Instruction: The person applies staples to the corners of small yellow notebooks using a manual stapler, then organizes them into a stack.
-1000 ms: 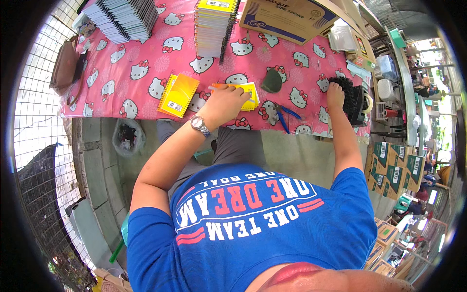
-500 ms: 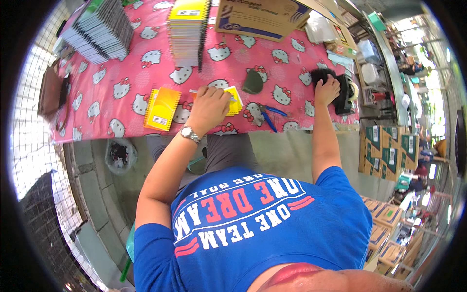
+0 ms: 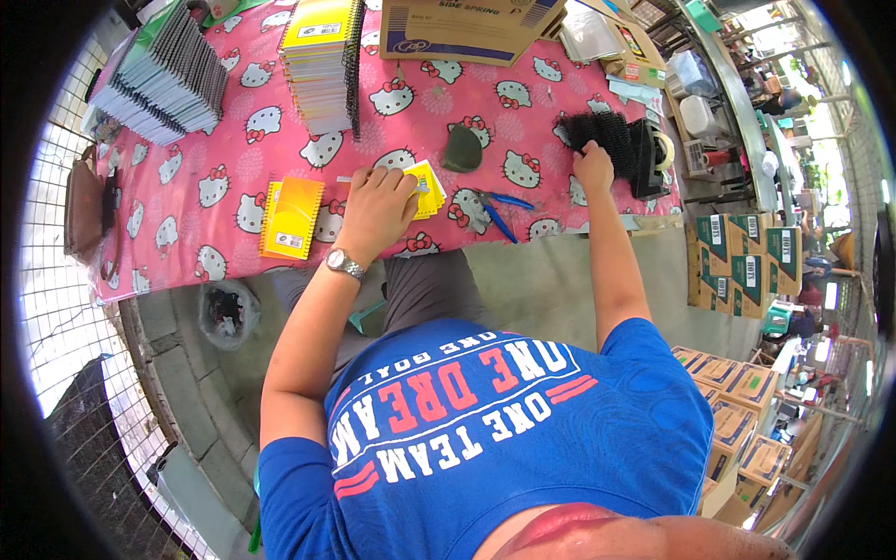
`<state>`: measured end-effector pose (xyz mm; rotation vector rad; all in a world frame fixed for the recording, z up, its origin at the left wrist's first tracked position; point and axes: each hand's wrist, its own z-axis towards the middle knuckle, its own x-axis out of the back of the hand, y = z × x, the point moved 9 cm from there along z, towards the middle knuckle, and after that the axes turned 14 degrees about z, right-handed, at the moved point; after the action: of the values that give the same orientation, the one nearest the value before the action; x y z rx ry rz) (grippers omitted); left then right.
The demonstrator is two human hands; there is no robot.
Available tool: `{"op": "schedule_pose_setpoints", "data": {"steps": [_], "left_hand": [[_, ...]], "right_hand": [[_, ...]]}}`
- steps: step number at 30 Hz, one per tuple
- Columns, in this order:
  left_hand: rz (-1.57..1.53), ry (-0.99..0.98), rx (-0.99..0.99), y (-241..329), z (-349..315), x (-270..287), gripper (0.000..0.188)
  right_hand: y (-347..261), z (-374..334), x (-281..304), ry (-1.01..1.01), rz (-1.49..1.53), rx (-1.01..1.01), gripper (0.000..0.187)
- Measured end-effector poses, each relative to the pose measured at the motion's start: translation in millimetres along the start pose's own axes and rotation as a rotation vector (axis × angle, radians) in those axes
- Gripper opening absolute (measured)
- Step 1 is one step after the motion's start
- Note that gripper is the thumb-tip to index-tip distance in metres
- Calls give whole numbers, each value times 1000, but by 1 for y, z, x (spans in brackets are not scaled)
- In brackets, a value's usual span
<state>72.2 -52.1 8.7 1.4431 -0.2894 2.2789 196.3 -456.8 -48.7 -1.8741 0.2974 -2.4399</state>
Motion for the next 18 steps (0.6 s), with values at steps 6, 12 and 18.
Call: {"op": "schedule_pose_setpoints", "data": {"steps": [6, 12, 18], "left_hand": [[5, 21, -18, 0, 0, 1, 17], [-36, 38, 13, -1, 2, 4, 19], [-18, 33, -22, 0, -1, 2, 19]], "right_hand": [[-59, 18, 13, -87, 331, 274, 11], [-220, -79, 27, -414, 1074, 396, 31], [-248, -112, 0, -479, 1263, 286, 22]]}}
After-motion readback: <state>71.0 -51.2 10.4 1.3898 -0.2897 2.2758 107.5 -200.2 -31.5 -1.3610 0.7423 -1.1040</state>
